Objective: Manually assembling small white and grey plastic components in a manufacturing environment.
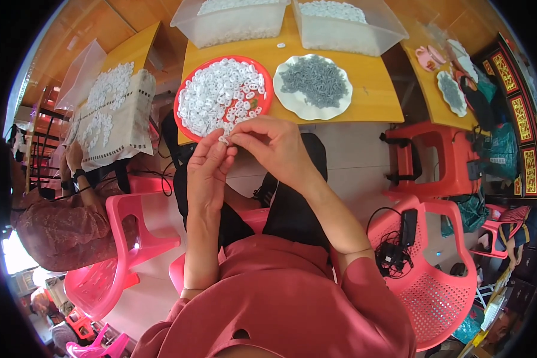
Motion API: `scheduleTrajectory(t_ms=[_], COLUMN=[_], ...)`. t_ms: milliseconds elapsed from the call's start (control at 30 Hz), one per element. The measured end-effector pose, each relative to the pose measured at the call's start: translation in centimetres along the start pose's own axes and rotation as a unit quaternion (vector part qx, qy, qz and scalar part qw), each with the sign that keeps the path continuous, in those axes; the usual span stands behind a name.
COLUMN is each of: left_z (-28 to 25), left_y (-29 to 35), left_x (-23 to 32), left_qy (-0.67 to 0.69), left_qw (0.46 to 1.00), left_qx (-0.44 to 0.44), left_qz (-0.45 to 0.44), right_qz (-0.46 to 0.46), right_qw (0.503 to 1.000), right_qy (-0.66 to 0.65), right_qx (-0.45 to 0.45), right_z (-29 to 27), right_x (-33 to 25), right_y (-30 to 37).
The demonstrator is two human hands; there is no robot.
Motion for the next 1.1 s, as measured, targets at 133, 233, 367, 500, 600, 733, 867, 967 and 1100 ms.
scheduleTrajectory(t_ms=[133,233,367,500,600,733,867,967,1100], left_z=[-0.1,0.0,0.3,0.4,0.4,0.4,0.4,0.4,0.3], left_y=[0.1,0.2,0.4,0.5,0.5,0.6,0.6,0.5,0.4], left_x=[0.1,0.2,0.4,0.5,0.5,0.5,0.4,0.4,0.3], left_qy=[-0.02,-0.051,-0.089,-0.096,-0.102,-0.108,-0.117,-0.124,-0.135], left_qw=[1.0,0.998,0.995,0.993,0.993,0.992,0.99,0.989,0.988], left_qx=[0.007,0.013,0.021,0.022,0.025,0.03,0.029,0.032,0.036], left_qz=[0.005,0.024,0.049,0.058,0.06,0.059,0.066,0.073,0.072], right_qz=[0.027,0.013,0.007,0.012,0.009,0.021,0.026,0.033,0.039], right_qw=[1.0,1.0,1.0,1.0,1.0,1.0,1.0,0.999,0.999], right_qy=[-0.005,0.011,0.024,0.022,0.015,0.012,0.015,0.017,0.017], right_qx=[-0.002,-0.004,0.005,0.008,0.016,0.002,0.004,0.001,0.0], right_z=[0.3,0.1,0.2,0.3,0.4,0.2,0.3,0.3,0.4], right_x=[0.1,0.2,0.0,0.0,0.3,0.7,0.7,0.7,1.1], right_y=[0.0,0.1,0.1,0.1,0.1,0.2,0.3,0.3,0.3])
Point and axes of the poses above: each hand's wrist, its own y-axis away from the middle knuckle, its own z-axis out of the palm, x = y × z, the point moved 3 cm from there along -y, towards the middle knuckle, and after that the axes turned 11 degrees about -y, right-handed, at the moved point
